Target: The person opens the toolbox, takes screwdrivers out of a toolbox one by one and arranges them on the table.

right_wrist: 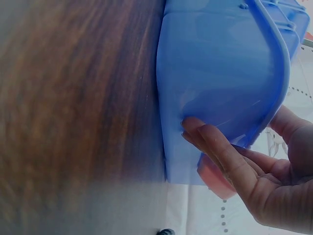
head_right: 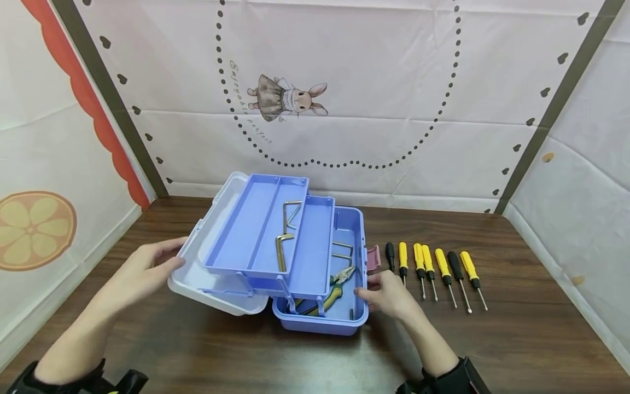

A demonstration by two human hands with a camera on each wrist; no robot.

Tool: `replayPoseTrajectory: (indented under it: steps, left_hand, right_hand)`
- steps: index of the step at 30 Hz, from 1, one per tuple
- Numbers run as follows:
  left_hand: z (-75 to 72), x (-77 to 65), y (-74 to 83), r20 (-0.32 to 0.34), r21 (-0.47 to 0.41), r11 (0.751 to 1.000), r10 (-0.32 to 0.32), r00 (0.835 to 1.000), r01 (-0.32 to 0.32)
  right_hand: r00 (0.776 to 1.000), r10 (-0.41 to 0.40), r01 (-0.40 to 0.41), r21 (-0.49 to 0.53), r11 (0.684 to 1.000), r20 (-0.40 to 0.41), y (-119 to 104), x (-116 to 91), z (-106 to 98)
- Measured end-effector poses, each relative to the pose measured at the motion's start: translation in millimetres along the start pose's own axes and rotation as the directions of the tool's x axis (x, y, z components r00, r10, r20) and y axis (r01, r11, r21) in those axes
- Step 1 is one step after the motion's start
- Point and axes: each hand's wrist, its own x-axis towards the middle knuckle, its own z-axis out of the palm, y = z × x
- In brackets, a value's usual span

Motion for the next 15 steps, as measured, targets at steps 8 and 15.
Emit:
replayPoseTrajectory:
  steps: [8, 15]
  left_hand:
    - [14.2, 3.8, 51.9, -0.111, 0.015, 0.996, 0.089, 0.99, -0.088]
    - [40.6, 9.4, 79.8, -0.237, 0.148, 0.974, 0.202, 0.95, -0.17]
  right_hand:
    - [1.0, -0.015, 0.015, -0.003, 1.0, 0.003, 0, 1, -3]
    - [0.999, -0.038, 0.038, 0.001, 0.999, 0.008, 1, 0, -3]
